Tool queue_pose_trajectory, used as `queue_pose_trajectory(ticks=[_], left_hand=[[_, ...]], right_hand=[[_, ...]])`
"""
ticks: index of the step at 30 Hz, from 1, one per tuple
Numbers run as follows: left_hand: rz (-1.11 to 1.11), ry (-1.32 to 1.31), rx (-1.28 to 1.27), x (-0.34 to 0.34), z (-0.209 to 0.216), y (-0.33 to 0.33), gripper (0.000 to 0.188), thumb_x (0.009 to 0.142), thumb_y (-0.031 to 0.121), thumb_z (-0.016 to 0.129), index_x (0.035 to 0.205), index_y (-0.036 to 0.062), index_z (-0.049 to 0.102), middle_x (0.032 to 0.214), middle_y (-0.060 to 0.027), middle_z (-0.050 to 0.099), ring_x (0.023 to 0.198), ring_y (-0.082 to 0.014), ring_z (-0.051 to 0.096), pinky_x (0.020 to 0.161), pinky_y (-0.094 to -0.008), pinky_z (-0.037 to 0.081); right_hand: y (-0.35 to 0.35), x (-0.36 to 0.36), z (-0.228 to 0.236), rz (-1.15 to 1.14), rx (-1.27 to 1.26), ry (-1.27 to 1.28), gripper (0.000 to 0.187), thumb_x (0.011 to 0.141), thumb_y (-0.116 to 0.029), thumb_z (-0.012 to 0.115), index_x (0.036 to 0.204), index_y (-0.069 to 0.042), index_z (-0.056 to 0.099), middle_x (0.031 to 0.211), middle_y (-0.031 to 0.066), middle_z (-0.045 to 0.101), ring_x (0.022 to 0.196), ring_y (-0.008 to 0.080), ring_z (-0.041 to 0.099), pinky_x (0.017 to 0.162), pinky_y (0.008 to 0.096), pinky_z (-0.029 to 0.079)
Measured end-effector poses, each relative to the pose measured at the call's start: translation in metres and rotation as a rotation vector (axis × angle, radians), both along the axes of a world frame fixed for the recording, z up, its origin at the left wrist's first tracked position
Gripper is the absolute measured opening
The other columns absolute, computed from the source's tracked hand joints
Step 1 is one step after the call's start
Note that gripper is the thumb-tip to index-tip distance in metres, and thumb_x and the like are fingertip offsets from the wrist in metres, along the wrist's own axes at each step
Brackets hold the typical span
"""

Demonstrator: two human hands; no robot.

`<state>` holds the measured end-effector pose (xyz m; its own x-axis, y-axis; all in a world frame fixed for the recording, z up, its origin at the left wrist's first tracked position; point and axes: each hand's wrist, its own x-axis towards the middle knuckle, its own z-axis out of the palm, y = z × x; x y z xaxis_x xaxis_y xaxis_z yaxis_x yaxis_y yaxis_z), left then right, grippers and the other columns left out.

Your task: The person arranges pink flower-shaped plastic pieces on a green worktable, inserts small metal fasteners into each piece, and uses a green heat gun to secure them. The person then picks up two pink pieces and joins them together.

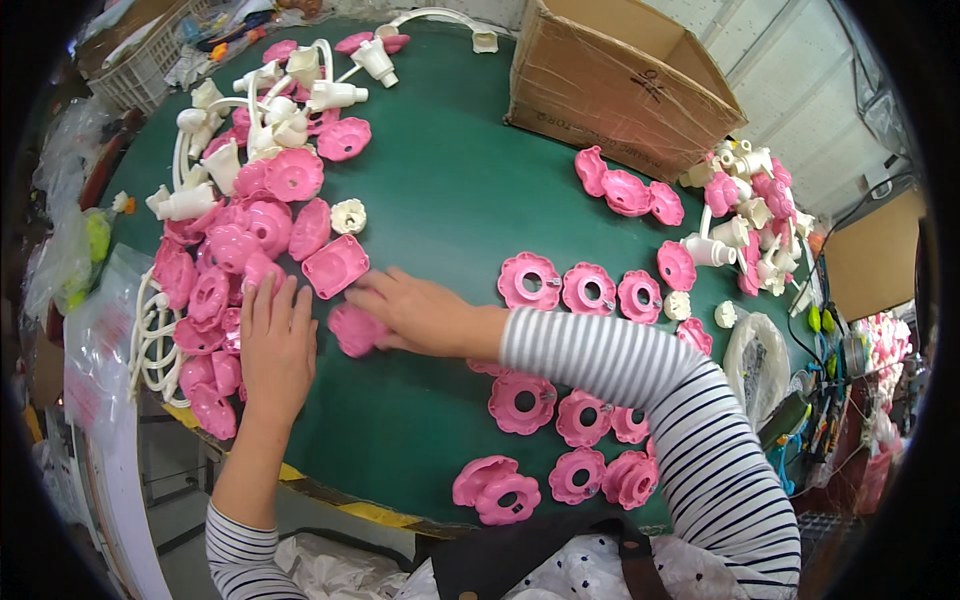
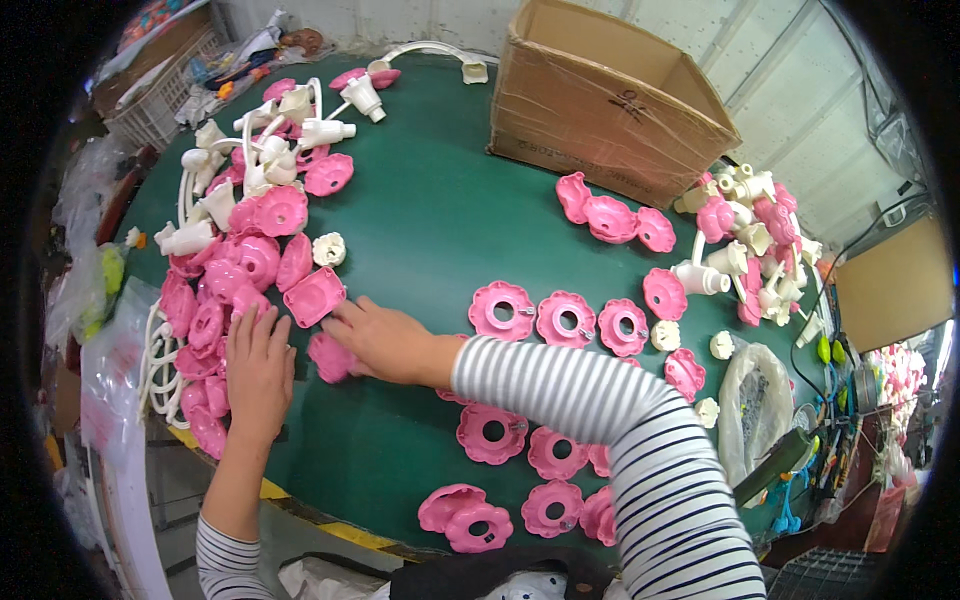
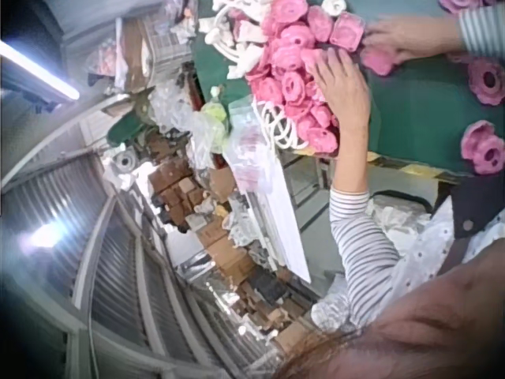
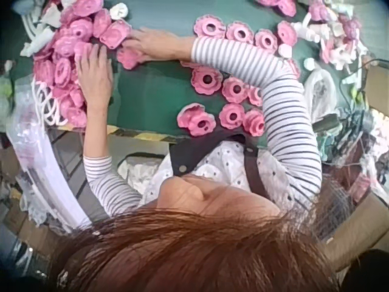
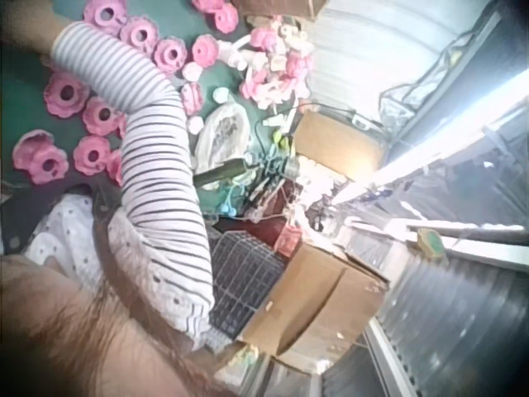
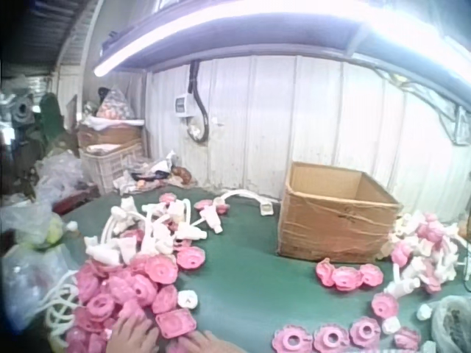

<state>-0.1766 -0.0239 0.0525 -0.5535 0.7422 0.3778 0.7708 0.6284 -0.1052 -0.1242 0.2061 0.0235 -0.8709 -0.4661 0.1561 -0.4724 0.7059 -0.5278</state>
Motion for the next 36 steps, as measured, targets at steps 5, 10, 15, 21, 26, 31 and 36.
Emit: queue_pose_trajectory(ticks=[5,10,15,21,26,31,36], left_hand=[[-0.096,-0.069,0.176,0.035,0.004,-0.021,0.053,0.087,0.018,0.070,0.136,0.0048,0.054,0.139,-0.0157,0.053,0.138,-0.0389,0.042,0.114,-0.0563,0.032],[0.042,-0.102,-0.015,0.040,-0.021,-0.015,0.051,0.087,0.020,0.069,0.134,0.0052,0.056,0.139,-0.0141,0.054,0.141,-0.0373,0.039,0.115,-0.0596,0.028],[-0.027,-0.061,0.218,0.066,-0.004,-0.007,0.037,0.086,0.006,0.068,0.122,0.0033,0.063,0.131,-0.0121,0.057,0.133,-0.0374,0.045,0.108,-0.0541,0.035],[-0.121,-0.665,0.556,0.180,-0.008,-0.005,0.036,0.089,0.014,0.070,0.121,-0.0011,0.063,0.113,-0.0189,0.061,0.095,-0.0334,0.061,0.080,-0.0396,0.051],[-0.048,-0.925,0.633,0.224,-0.019,0.021,0.032,0.093,0.015,0.066,0.121,-0.0004,0.063,0.108,-0.0165,0.063,0.088,-0.0274,0.062,0.074,-0.0361,0.051],[0.019,-0.870,0.680,0.228,-0.034,0.029,0.021,0.091,0.003,0.059,0.110,-0.0014,0.067,0.092,-0.0149,0.064,0.082,-0.0272,0.063,0.075,-0.0366,0.050],[0.080,-0.815,0.810,0.249,-0.035,0.016,0.020,0.094,0.004,0.056,0.109,-0.0016,0.069,0.097,-0.0149,0.064,0.088,-0.0260,0.064,0.080,-0.0355,0.050]], right_hand=[[-0.040,-0.030,0.007,-0.052,-0.441,0.126,0.063,0.079,-0.009,0.076,0.135,-0.001,0.050,0.129,0.0217,0.051,0.117,0.0395,0.055,0.098,0.0452,0.048],[-0.008,0.000,0.022,-0.100,-0.291,0.074,0.045,0.083,-0.010,0.074,0.124,-0.001,0.059,0.121,0.0201,0.059,0.115,0.0383,0.057,0.100,0.0449,0.047],[0.043,0.108,0.078,-0.302,-0.419,-0.164,0.039,0.087,-0.017,0.075,0.120,-0.002,0.063,0.110,0.0152,0.068,0.096,0.0293,0.067,0.084,0.0389,0.055],[0.043,0.246,0.093,-0.552,-0.438,-0.428,0.037,0.088,-0.013,0.074,0.123,-0.005,0.064,0.096,0.0086,0.070,0.076,0.0179,0.066,0.069,0.0313,0.053],[-0.005,0.303,0.049,-0.449,-0.177,-0.049,0.048,0.080,-0.023,0.081,0.120,-0.005,0.062,0.104,0.0098,0.063,0.093,0.0255,0.061,0.080,0.0381,0.050],[-0.047,0.307,0.021,-0.335,0.258,0.113,0.043,0.071,-0.028,0.081,0.102,-0.005,0.063,0.110,0.0089,0.054,0.102,0.0252,0.052,0.083,0.0355,0.044],[-0.043,0.318,0.033,-0.474,-0.055,0.333,0.029,0.074,-0.022,0.077,0.092,-0.006,0.061,0.124,0.0115,0.053,0.114,0.0294,0.052,0.090,0.0407,0.045]])
